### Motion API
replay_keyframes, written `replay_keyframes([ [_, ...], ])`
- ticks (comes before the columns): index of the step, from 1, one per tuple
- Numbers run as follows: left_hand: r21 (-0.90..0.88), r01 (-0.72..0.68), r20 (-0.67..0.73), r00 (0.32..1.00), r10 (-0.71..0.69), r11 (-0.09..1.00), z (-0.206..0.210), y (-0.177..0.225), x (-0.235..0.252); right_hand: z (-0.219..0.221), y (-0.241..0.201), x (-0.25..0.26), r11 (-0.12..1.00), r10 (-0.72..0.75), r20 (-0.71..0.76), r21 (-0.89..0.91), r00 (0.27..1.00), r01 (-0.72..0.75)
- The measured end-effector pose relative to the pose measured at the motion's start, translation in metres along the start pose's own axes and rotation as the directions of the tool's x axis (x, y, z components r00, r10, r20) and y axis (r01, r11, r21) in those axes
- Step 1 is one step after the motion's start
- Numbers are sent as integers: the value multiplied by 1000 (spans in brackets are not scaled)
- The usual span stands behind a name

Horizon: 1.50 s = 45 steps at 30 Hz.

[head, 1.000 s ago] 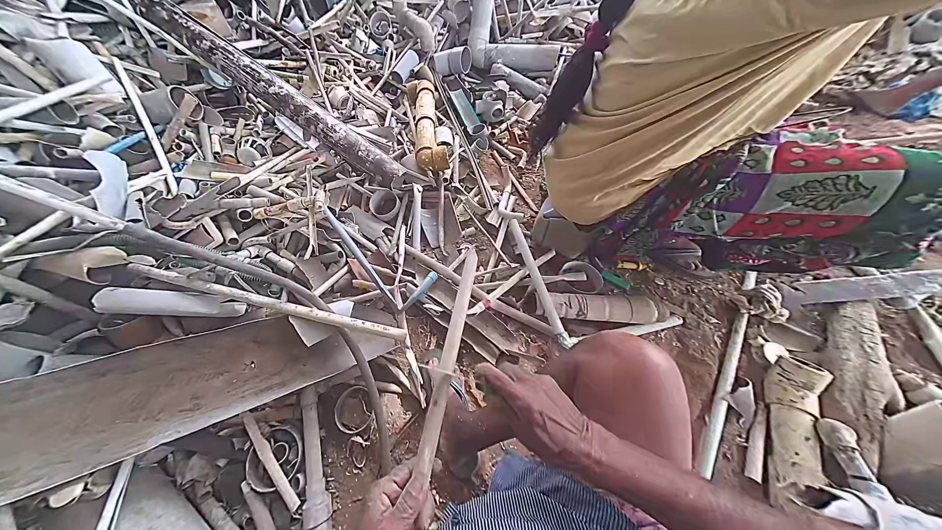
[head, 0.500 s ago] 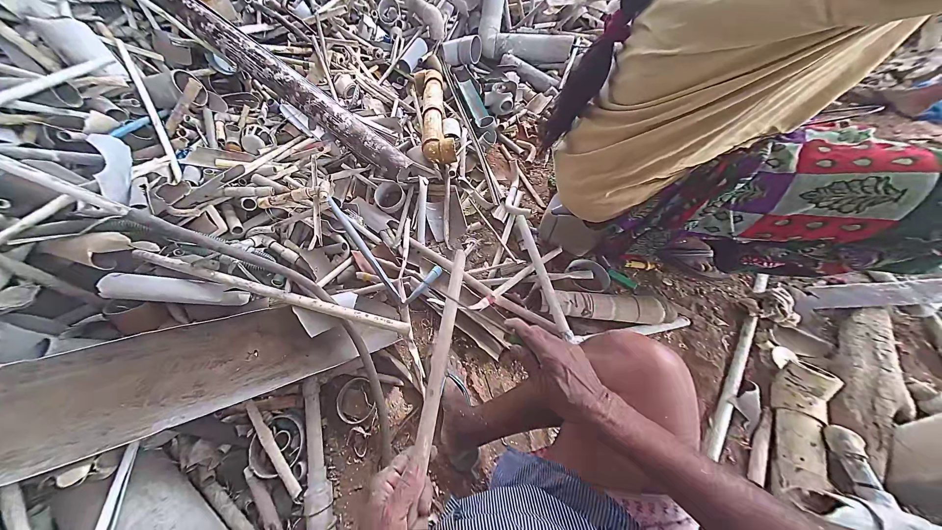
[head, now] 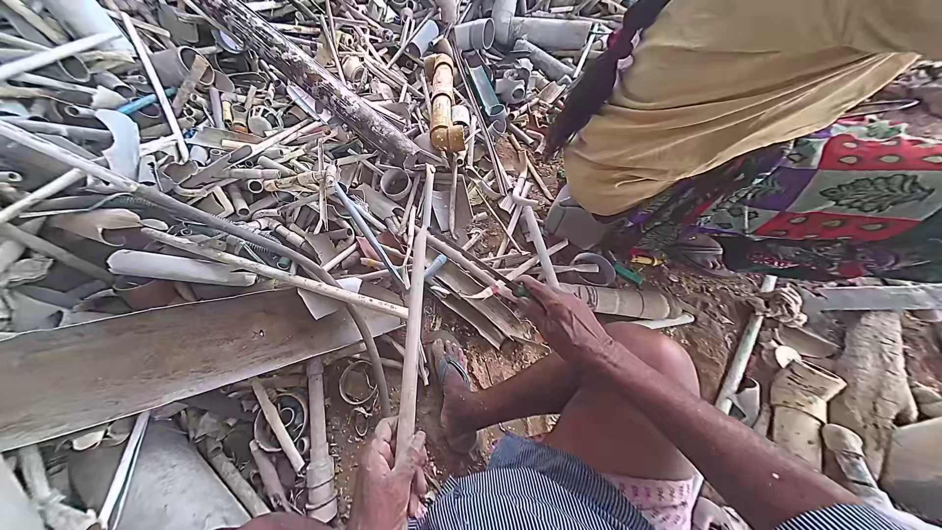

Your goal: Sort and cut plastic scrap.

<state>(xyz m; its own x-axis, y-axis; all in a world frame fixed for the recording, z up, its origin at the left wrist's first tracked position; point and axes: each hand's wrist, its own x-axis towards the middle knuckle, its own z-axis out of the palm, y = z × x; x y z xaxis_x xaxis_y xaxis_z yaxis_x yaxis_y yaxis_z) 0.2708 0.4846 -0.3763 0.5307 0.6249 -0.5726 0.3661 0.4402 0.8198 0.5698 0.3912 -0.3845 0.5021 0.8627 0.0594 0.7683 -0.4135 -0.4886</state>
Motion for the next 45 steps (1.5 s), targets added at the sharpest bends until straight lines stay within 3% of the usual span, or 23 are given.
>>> replay_keyframes([
  [3, 62, 0, 68, 998, -5, 998, 0, 1, 3, 32, -39, -54, 946, -324, 30, 9, 945, 324],
  [6, 359, -35, 68, 998, 12, 933, -1, 1, 1, 48, -48, -67, 900, -435, 73, 10, 898, 435],
  [8, 496, -50, 47, 998, 31, 867, -2, 2, 0, 38, -29, -32, 950, -312, 37, -19, 949, 313],
  [9, 528, -49, 43, 999, 30, 848, -1, 0, -1, 24, -16, -8, 985, -166, 82, -41, 983, 170],
  [11, 557, -74, 33, 997, 67, 827, 1, -2, 0, -9, 7, 39, 986, 158, 189, -79, 969, -145],
  [12, 561, -116, 21, 992, 126, 820, 1, -1, -2, -17, 14, 50, 975, 222, 161, -64, 962, -214],
  [14, 551, -188, -24, 970, 241, 813, -3, -2, -6, -16, 7, 36, 988, 152, 70, 22, 986, -153],
  [18, 497, -251, 33, 962, 271, 831, -8, -5, -2, 31, -29, -35, 977, -148, -114, 137, 982, 163],
  [19, 481, -255, 46, 963, 266, 839, -7, -5, -3, 38, -34, -45, 974, -137, -110, 164, 985, 154],
  [21, 419, -231, 56, 972, 229, 878, -7, -1, -5, 40, -30, -46, 946, 50, 12, 319, 999, -51],
  [23, 345, -179, 51, 984, 172, 921, -8, 7, -7, 33, -14, -34, 785, 285, 148, 531, 947, -319],
  [25, 298, -136, 44, 991, 128, 945, -6, 15, -8, 27, -6, -32, 701, 344, 103, 634, 933, -328],
  [27, 311, -125, 41, 992, 118, 942, -5, 15, -7, 25, -16, -45, 794, 211, 36, 577, 977, -192],
  [29, 360, -153, 64, 988, 139, 920, -5, 12, -2, 31, -33, -58, 910, -65, -14, 410, 998, 65],
  [32, 490, -290, 67, 953, 296, 822, -3, 7, -4, 41, -53, -68, 892, -438, 4, 125, 899, 434],
  [34, 586, -340, 5, 909, 417, 735, -2, 12, -11, 41, -57, -58, 848, -528, -11, 50, 849, 528],
  [37, 661, -340, -79, 855, 512, 669, -1, 13, -7, 31, -57, -24, 884, -465, 16, 57, 885, 463],
  [39, 644, -315, -75, 881, 467, 697, -1, 12, -6, 6, -46, 12, 974, -214, 30, 79, 976, 211],
  [41, 616, -268, -77, 915, 395, 741, -2, 10, -12, -16, -30, 38, 991, 18, 47, 128, 999, -24],
  [43, 606, -225, -115, 924, 364, 763, -4, 9, -14, -14, -33, 29, 992, -9, 12, 130, 1000, 8],
  [45, 614, -217, -119, 925, 360, 759, -4, 12, -11, 6, -55, -8, 979, -180, 14, 96, 983, 178],
])
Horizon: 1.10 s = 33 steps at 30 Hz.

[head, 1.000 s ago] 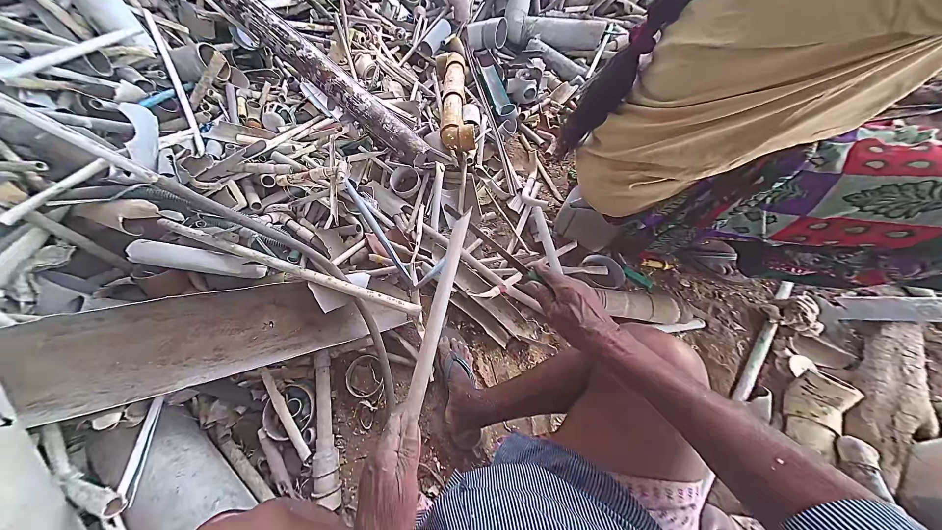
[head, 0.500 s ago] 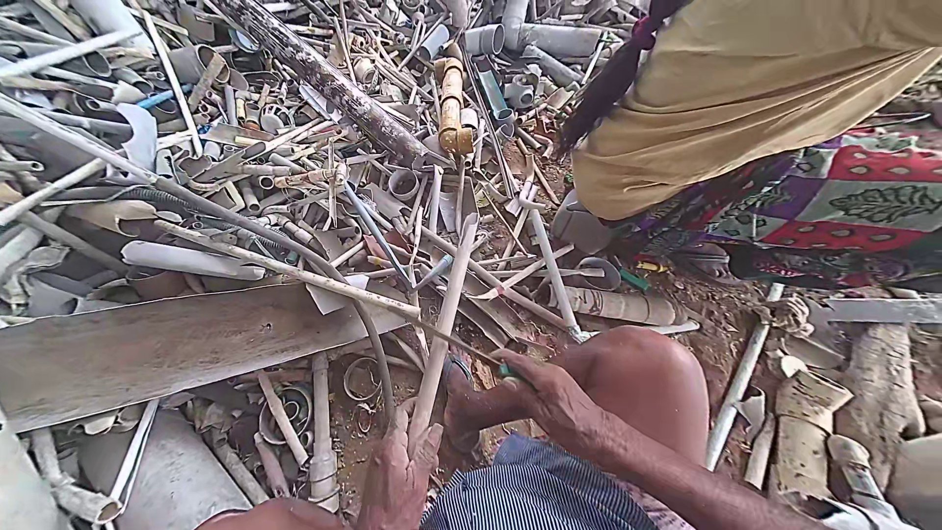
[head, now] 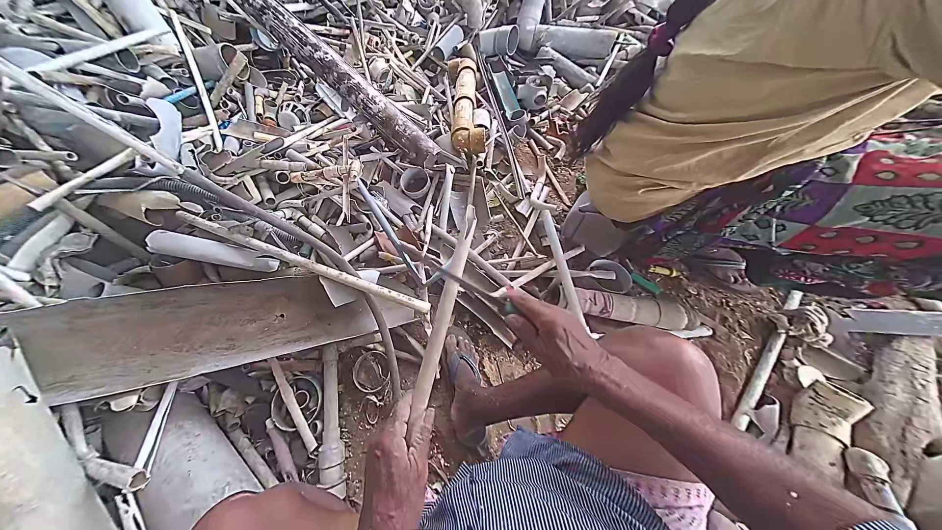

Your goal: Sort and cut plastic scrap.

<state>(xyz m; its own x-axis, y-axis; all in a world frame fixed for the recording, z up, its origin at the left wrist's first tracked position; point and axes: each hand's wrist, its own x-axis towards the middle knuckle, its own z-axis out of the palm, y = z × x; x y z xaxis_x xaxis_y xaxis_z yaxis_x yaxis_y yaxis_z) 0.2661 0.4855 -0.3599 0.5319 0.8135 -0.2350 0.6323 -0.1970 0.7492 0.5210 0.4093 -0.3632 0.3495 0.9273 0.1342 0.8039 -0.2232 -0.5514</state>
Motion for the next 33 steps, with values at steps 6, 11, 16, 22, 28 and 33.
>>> replay_keyframes([
  [6, 62, -51, -58, 997, 55, 997, 2, -3, 1, 33, -5, -11, 981, -157, -40, -120, 987, 151],
  [11, 150, 44, -29, 999, -40, 988, 0, -8, 4, -23, 48, 35, 932, 361, -19, 40, 932, -360],
  [16, 255, 1, -33, 999, 8, 967, -4, 1, 11, 35, -16, -31, 995, -97, 11, 35, 995, 97],
  [22, 494, -185, -63, 967, 247, 850, -13, -16, 20, 11, 44, 11, 926, 369, 70, 62, 927, -373],
  [28, 616, -446, 45, 843, 536, 650, -37, -31, 49, -33, 25, 14, 947, 313, -111, 114, 943, -301],
  [33, 597, -588, 105, 731, 674, 546, -65, -20, 75, -12, 8, 18, 969, 85, 440, 173, 894, -177],
])
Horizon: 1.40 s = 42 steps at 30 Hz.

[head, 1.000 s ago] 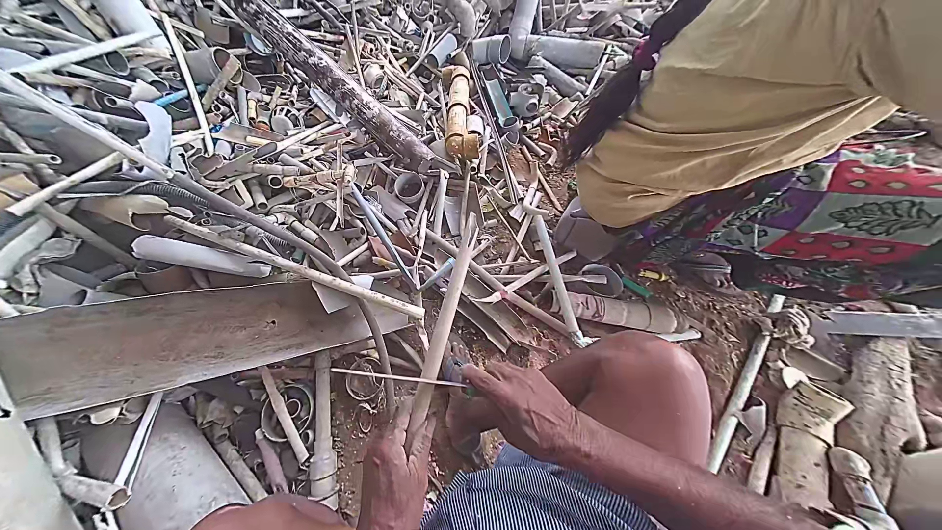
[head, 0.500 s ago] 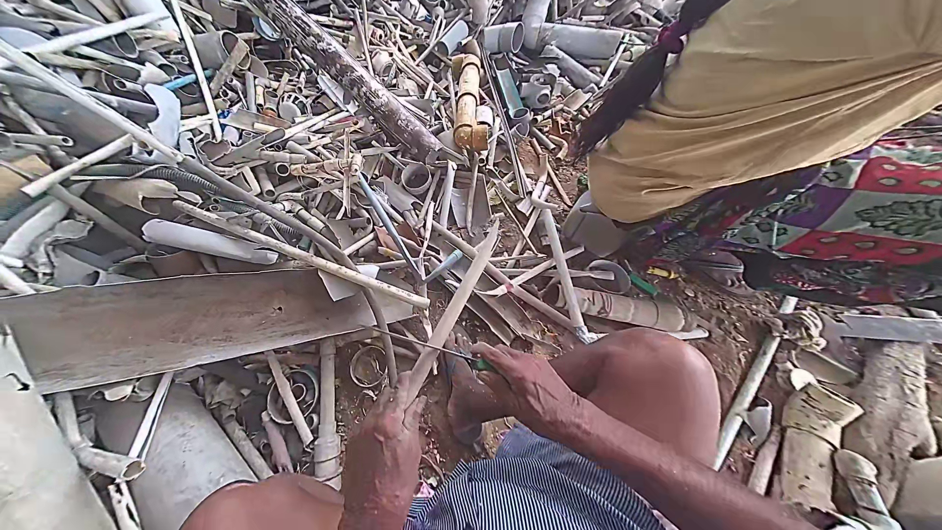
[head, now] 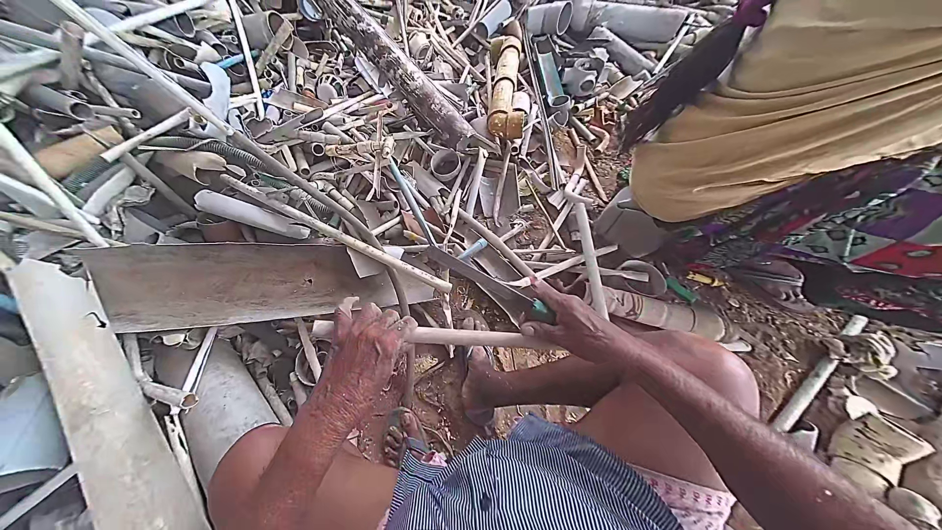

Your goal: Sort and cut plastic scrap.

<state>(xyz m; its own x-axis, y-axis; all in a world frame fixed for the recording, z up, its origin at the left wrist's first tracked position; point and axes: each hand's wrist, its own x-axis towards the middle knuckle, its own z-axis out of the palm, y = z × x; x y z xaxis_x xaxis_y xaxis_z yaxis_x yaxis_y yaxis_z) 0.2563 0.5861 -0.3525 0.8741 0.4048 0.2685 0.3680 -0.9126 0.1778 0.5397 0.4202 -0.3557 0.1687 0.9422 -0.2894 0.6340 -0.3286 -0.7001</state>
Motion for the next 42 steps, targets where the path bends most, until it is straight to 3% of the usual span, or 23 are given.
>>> replay_keyframes([
  [2, -4, -52, -22, 998, 52, 999, -7, -9, 7, 12, -1, -1, 997, -46, 165, 64, 985, 36],
  [4, 37, -106, -71, 992, 108, 994, -10, -14, 15, 25, -8, -5, 981, -26, 258, 190, 966, -24],
  [7, 123, -81, -242, 964, 109, 989, -7, -26, 23, 53, -6, -8, 873, -56, 163, 486, 985, -31],
  [9, 82, 132, -340, 935, -97, 988, -3, -20, 22, 64, -7, -5, 761, -37, 83, 648, 996, -25],
  [10, -56, 273, -336, 900, -276, 960, 1, -8, 19, 67, -10, -3, 722, -25, 49, 692, 999, -16],
  [11, -269, 405, -213, 860, -464, 874, 6, 9, 16, 71, -13, 0, 683, -16, 16, 731, 1000, -1],
  [12, -467, 523, 28, 815, -579, 713, 12, 27, 13, 75, -18, 2, 640, -2, -10, 768, 1000, 9],
  [14, -670, 657, 423, 720, -551, 344, 33, 57, 9, 84, -31, 9, 581, 48, -48, 814, 998, 11],
  [15, -735, 656, 501, 697, -513, 172, 42, 70, 8, 88, -36, 13, 585, 70, -66, 811, 995, 12],
  [17, -818, 565, 530, 670, -520, -105, 51, 85, 11, 94, -42, 17, 618, 101, -72, 786, 992, -6],
  [19, -842, 494, 523, 643, -560, -219, 51, 91, 16, 96, -44, 18, 641, 113, -35, 766, 993, -46],
  [22, -843, 530, 481, 659, -579, -96, 50, 88, 17, 98, -43, 18, 683, 110, -21, 728, 994, -60],
  [24, -795, 605, 512, 632, -581, -43, 48, 82, 17, 95, -37, 14, 753, 116, -48, 656, 992, -57],
  [28, -703, 687, 651, 516, -557, -184, 42, 68, 15, 83, -21, 2, 927, 32, -85, 374, 996, 2],
  [30, -662, 713, 709, 497, -499, -231, 41, 64, 10, 81, -20, -8, 983, -7, -21, 183, 1000, 10],
  [33, -588, 744, 800, 477, -363, -317, 41, 61, 3, 84, -23, -19, 998, -23, 101, -59, 995, 29],
  [36, -525, 744, 851, 459, -255, -413, 42, 62, -6, 92, -23, -30, 986, -48, 174, -146, 984, 74],
  [39, -512, 782, 859, 455, -236, -355, 45, 65, -16, 105, -15, -38, 972, -115, 109, -192, 987, 134],
  [42, -552, 778, 833, 498, -242, -298, 47, 68, -24, 91, -8, -24, 973, 72, 90, -223, 993, -51],
])
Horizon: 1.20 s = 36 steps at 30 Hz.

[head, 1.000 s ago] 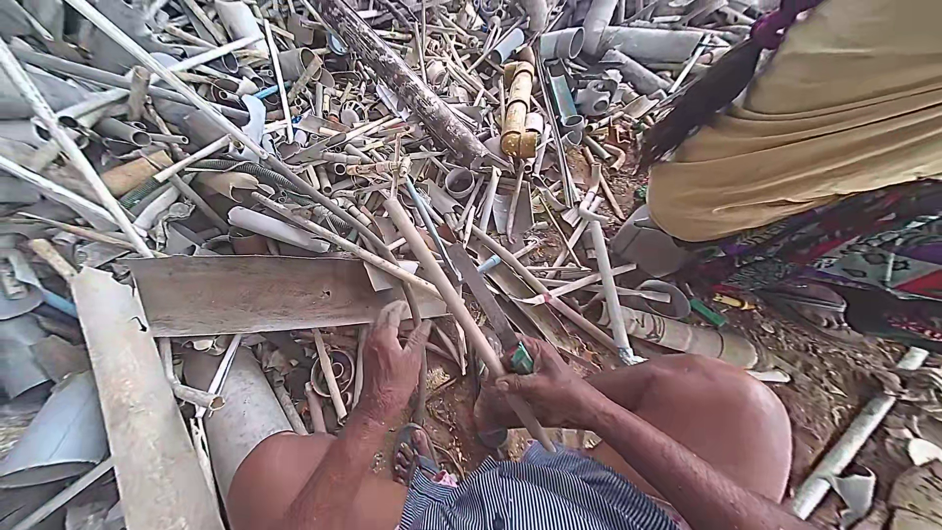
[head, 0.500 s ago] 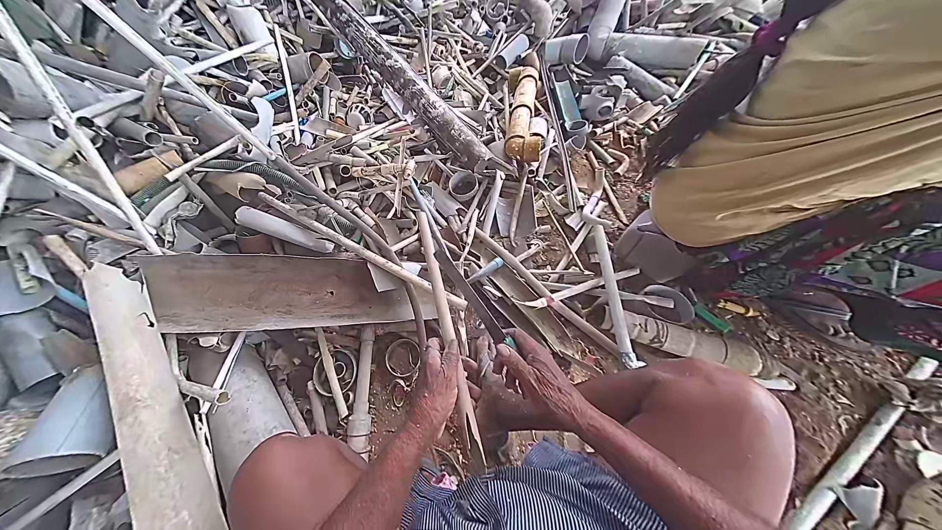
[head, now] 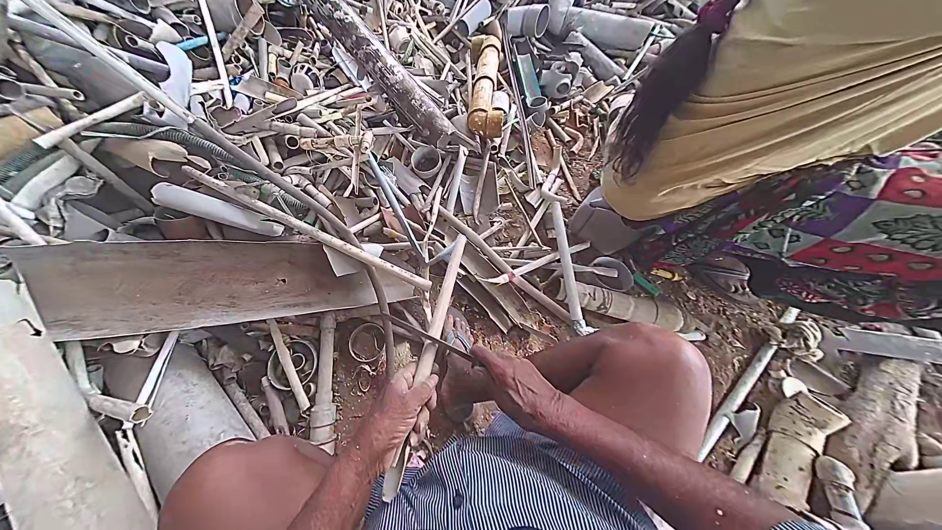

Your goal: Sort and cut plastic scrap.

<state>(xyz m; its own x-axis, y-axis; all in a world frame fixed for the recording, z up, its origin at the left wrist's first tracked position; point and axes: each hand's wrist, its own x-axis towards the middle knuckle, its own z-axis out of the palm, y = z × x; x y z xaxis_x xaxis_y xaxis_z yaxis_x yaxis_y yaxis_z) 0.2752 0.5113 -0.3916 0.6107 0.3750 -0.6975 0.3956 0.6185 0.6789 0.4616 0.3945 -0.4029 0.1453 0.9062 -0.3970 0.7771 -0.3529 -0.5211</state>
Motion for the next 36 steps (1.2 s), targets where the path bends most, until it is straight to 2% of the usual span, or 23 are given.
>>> replay_keyframes([
  [3, 15, 37, 19, 999, -37, 999, -1, -5, -3, -36, 46, 42, 956, 292, 30, 17, 956, -293],
  [5, 47, 75, 28, 997, -76, 996, -2, -9, -2, -48, 79, 62, 917, 399, -11, 40, 917, -398],
  [6, 59, 77, 25, 997, -79, 995, -3, -9, -1, -51, 82, 63, 907, 420, -33, 52, 907, -418],
  [8, 57, 81, 0, 997, -81, 995, -6, -6, 3, -46, 64, 52, 928, 369, -53, 75, 928, -364],
  [10, 41, 113, 8, 994, -113, 993, -10, -5, 9, -26, 28, 29, 970, 233, 37, 63, 972, -235],
  [12, 53, 126, 57, 990, -129, 991, -12, -5, 12, -1, -2, 7, 995, 92, 151, 22, 984, -96],
  [14, 105, 120, 67, 990, -127, 987, -13, -9, 12, 12, -9, 0, 1000, 22, 167, 11, 986, -24],
  [16, 178, 111, 50, 991, -121, 978, -16, -10, 11, 0, 7, 19, 991, 135, 148, -17, 980, -134],
  [18, 240, 120, 25, 991, -130, 963, -18, -16, 14, -22, 44, 49, 936, 352, 136, -80, 926, -344],
  [20, 278, 121, 4, 992, -127, 953, -20, -22, 22, -36, 71, 67, 891, 453, 84, -76, 888, -448],
  [22, 230, 135, -31, 991, -132, 964, -23, -24, 27, -37, 55, 59, 913, 408, 73, -36, 910, -407],
  [24, 184, 172, -16, 985, -172, 968, -25, -23, 25, -19, 17, 34, 965, 263, 154, -23, 952, -263],
  [26, 155, 155, 79, 983, -168, 976, -28, -21, 22, 10, -11, 13, 996, 94, 207, -14, 974, -93],
  [28, 92, 108, 145, 982, -121, 990, -32, -23, 19, 24, -12, 11, 999, 45, 170, -33, 984, -39],
  [30, 17, 74, 173, 982, -76, 997, -38, -28, 17, 10, 11, 35, 976, 215, 157, -63, 964, -208],
  [33, -15, 114, 175, 978, -110, 993, -41, -40, 20, -14, 73, 78, 849, 529, 129, -54, 839, -526],
  [34, -17, 128, 184, 975, -123, 992, -41, -44, 22, -18, 80, 82, 827, 559, 111, -14, 821, -562],
  [36, -55, 131, 169, 978, -120, 990, -41, -44, 23, -19, 63, 74, 860, 507, 72, 22, 859, -510],
])
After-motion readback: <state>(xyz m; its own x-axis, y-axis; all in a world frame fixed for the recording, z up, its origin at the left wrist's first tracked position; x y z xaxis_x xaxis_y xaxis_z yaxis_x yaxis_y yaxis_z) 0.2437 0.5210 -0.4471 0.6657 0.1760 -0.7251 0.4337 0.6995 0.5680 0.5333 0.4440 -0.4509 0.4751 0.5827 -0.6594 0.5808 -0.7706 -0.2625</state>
